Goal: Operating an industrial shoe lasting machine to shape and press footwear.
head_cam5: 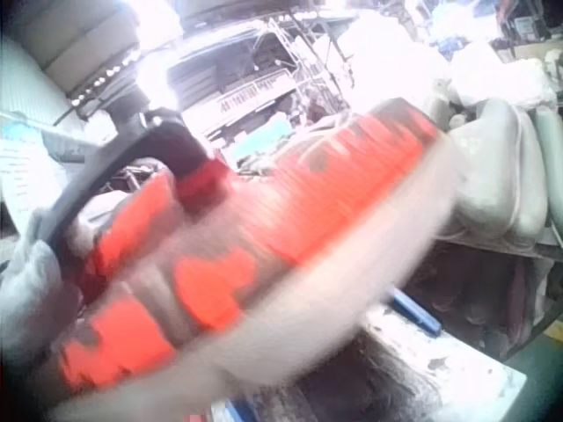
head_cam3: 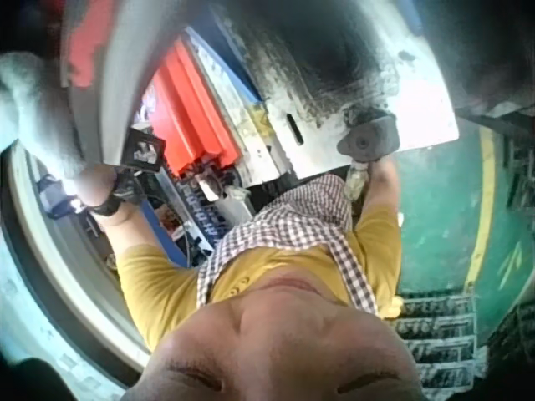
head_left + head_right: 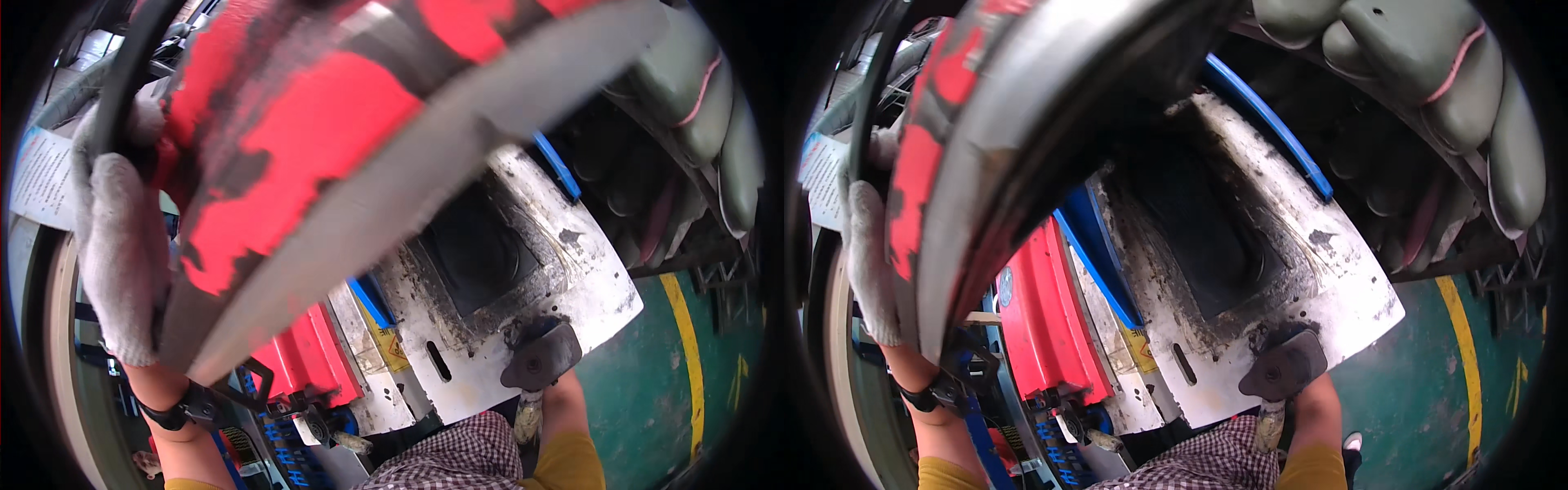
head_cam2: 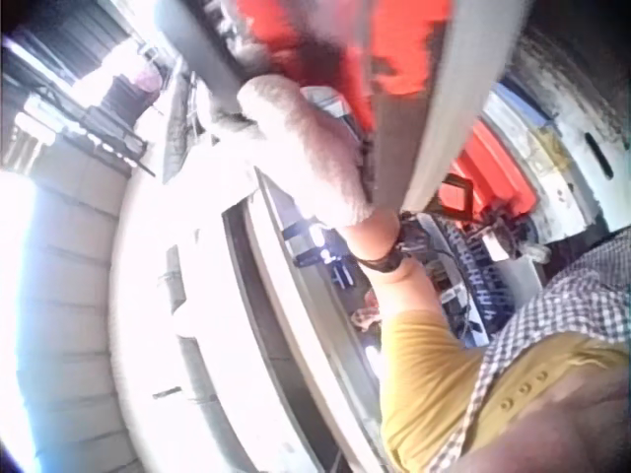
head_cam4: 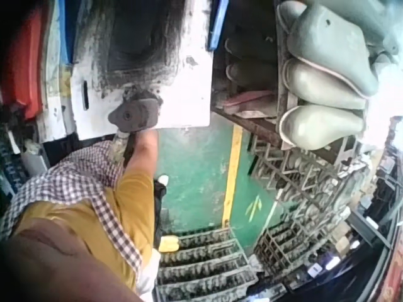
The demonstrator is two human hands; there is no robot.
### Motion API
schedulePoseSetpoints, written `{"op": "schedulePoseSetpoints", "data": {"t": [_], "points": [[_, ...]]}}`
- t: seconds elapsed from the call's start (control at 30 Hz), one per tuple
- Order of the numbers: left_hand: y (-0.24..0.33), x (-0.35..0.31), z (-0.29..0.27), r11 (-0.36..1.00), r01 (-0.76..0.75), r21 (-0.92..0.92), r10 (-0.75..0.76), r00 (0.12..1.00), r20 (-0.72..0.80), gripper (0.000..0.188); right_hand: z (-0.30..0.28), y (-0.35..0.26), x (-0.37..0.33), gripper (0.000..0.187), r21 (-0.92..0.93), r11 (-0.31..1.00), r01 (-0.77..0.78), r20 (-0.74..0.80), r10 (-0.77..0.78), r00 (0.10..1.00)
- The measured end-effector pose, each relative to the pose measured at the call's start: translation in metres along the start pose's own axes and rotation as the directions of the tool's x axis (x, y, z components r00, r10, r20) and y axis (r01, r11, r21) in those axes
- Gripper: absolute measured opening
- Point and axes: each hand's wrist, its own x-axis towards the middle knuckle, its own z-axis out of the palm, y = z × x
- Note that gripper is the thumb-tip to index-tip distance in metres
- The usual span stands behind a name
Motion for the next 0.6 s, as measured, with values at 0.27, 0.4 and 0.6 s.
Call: {"op": "schedulePoseSetpoints", "data": {"t": [0.27, 0.4, 0.6], "points": [[0.001, -0.024, 0.015, 1.0, -0.005, 0.024, 0.003, 0.997, 0.079, 0.052, 0.002, 0.002, 0.004, 0.047, -0.004, 1.0, 0.005, -0.004, -0.005, 1.0], [0.0, -0.036, 0.034, 0.998, 0.0, 0.056, 0.002, 0.999, -0.033, 0.042, 0.004, 0.005, 0.005, 0.047, -0.005, 1.0, -0.009, -0.02, 0.009, 1.0], [0.007, -0.064, 0.039, 0.993, -0.044, 0.109, 0.027, 0.988, 0.154, 0.051, -0.002, 0.023, 0.001, 0.049, 0.027, 0.999, -0.033, -0.091, 0.035, 0.995]]}}
